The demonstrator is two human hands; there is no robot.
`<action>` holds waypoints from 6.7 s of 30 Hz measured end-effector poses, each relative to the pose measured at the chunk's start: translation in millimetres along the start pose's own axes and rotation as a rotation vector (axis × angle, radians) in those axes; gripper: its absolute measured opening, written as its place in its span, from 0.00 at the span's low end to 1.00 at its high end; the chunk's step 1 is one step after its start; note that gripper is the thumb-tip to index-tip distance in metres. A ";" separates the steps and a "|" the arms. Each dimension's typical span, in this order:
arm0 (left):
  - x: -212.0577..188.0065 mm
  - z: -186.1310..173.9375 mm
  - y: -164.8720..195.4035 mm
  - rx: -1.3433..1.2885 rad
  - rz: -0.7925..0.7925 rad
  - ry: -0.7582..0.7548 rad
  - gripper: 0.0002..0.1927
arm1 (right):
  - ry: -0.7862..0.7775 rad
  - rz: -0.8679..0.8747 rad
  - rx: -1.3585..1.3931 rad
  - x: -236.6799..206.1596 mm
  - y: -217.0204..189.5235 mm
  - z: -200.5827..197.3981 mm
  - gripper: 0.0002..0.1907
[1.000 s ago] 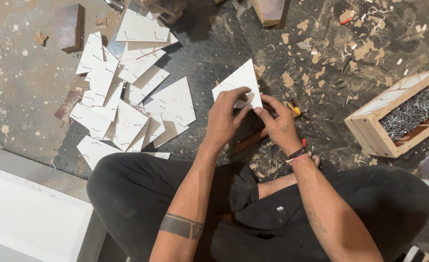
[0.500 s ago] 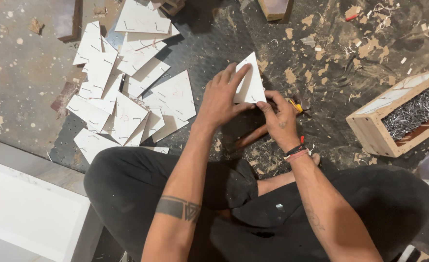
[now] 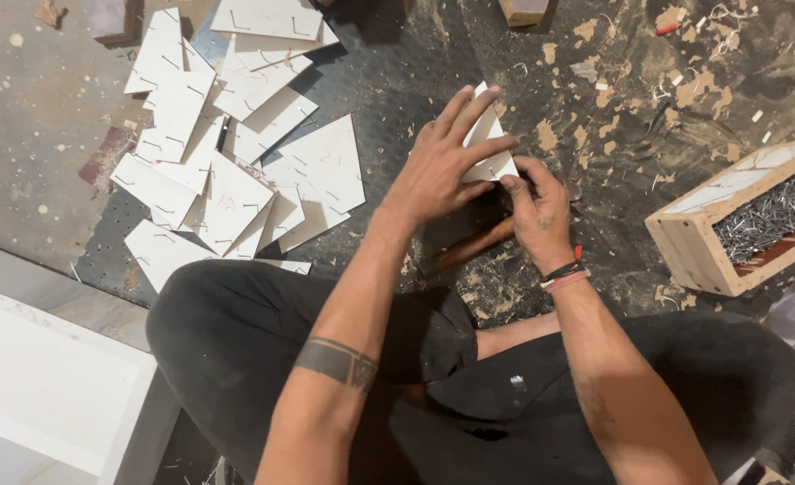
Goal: The person sits on the workshop floor hammering nails into small triangular wooden panels to assemble them into angled wooden pieces. They pick up a panel, position it against a wooden block, take nails from a wooden nail box, and drive the nails in with a hammer, setting finished pieces aside and repeating with new panels.
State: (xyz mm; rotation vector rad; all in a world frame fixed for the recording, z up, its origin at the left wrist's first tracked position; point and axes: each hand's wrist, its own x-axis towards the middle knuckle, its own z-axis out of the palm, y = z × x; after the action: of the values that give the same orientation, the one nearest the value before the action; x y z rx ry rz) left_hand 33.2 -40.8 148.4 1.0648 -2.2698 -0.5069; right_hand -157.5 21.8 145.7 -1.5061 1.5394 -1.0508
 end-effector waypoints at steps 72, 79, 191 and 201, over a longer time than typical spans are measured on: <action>15.1 2.7 -12.5 0.066 0.142 -0.173 0.35 | -0.114 0.472 0.318 17.7 -36.0 -11.1 0.19; 13.2 1.6 -13.9 0.072 0.143 -0.171 0.34 | -0.148 0.396 0.436 10.7 -44.9 -4.0 0.23; -55.6 19.9 17.5 -0.649 -0.620 -0.015 0.72 | -0.020 0.514 0.355 -26.1 -42.1 17.4 0.14; -69.1 32.2 55.4 -0.337 -0.522 0.339 0.48 | -0.038 0.482 0.398 -21.0 -40.8 19.3 0.14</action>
State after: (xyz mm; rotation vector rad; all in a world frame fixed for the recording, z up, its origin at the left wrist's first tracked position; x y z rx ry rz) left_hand 16.7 50.4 131.0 1.4364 -1.5383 -0.8135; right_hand -122.3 42.3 174.4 -0.8258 1.4592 -0.9594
